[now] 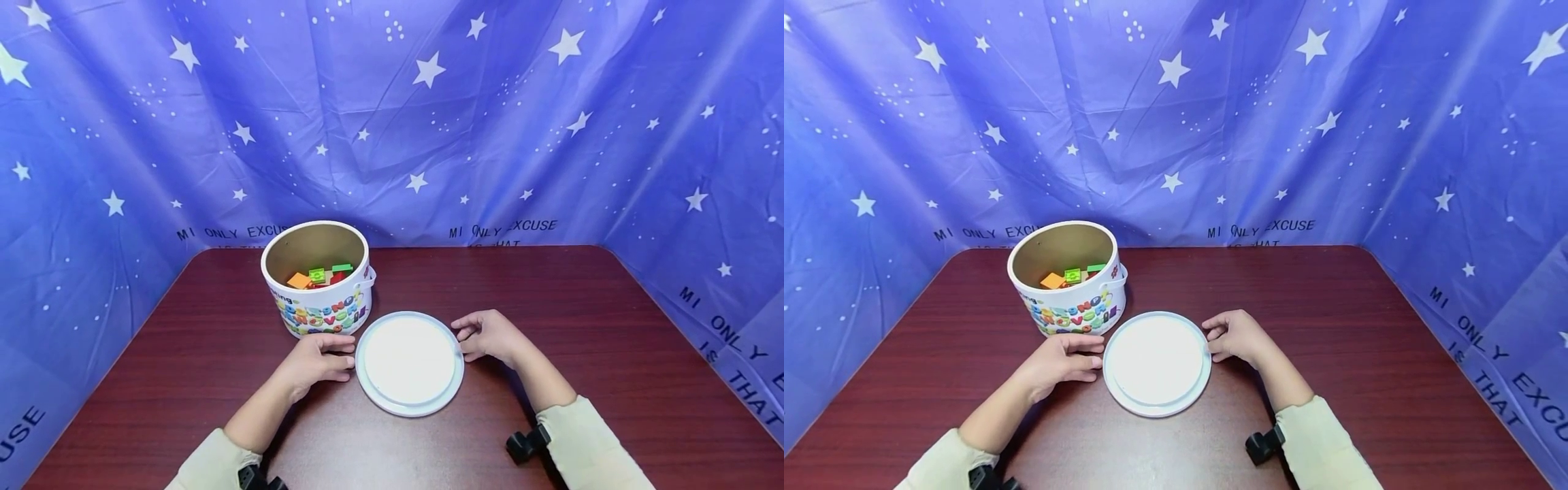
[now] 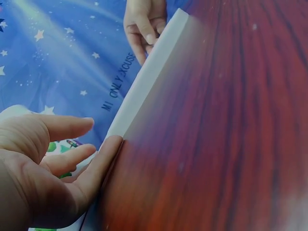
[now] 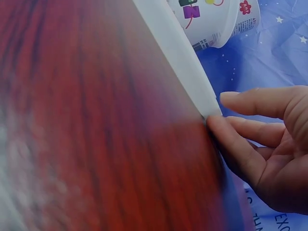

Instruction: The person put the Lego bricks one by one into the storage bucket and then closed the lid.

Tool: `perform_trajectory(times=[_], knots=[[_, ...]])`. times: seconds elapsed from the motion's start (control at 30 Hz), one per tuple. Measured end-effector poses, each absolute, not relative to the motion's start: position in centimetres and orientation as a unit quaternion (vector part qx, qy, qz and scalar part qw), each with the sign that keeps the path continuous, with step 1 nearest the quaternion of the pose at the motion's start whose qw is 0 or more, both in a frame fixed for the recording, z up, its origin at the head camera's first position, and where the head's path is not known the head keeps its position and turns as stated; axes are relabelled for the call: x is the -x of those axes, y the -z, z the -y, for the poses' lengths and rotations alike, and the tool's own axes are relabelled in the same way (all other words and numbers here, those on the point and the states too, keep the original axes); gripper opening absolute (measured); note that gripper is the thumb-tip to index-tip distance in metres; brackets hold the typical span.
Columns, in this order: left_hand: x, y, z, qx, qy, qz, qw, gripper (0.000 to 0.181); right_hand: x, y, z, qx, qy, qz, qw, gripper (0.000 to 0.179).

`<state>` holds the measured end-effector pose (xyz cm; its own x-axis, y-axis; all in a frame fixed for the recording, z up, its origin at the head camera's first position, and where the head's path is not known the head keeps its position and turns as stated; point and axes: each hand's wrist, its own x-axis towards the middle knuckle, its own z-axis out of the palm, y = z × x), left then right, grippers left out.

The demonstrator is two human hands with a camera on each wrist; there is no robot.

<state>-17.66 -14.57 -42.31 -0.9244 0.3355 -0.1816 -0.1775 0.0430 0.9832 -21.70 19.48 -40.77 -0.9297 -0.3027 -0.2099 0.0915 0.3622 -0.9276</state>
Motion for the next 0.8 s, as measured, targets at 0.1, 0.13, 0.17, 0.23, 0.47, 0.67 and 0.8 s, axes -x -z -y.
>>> perform_trajectory(times=[0.1,0.13,0.17,0.23,0.47,0.67,0.8], knots=[[17.7,42.4,14.1,-0.057,-0.682,-0.707,0.177,0.048,21.7,40.9,-19.3,0.062,0.564,-0.803,0.185,0.048],[17.7,42.4,14.0,-0.056,-0.682,-0.708,0.174,0.048,21.7,40.9,-19.3,0.061,0.564,-0.802,0.185,0.048],[17.7,42.5,13.8,-0.055,-0.683,-0.708,0.17,0.048,21.7,40.9,-19.2,0.059,0.565,-0.802,0.185,0.047],[17.8,42.6,13.6,-0.054,-0.687,-0.706,0.165,0.049,21.7,40.9,-19.2,0.054,0.566,-0.802,0.184,0.046],[17.8,43.0,13.1,-0.038,-0.692,-0.706,0.145,0.053,21.6,40.8,-19.2,0.051,0.576,-0.795,0.184,0.044],[17.7,43.0,13.0,-0.045,-0.711,-0.689,0.133,0.053,21.5,40.6,-19.7,0.058,0.598,-0.779,0.181,0.047],[17.5,42.9,12.9,-0.043,-0.729,-0.669,0.139,0.051,21.5,40.2,-20.1,0.075,0.605,-0.771,0.184,0.048]])
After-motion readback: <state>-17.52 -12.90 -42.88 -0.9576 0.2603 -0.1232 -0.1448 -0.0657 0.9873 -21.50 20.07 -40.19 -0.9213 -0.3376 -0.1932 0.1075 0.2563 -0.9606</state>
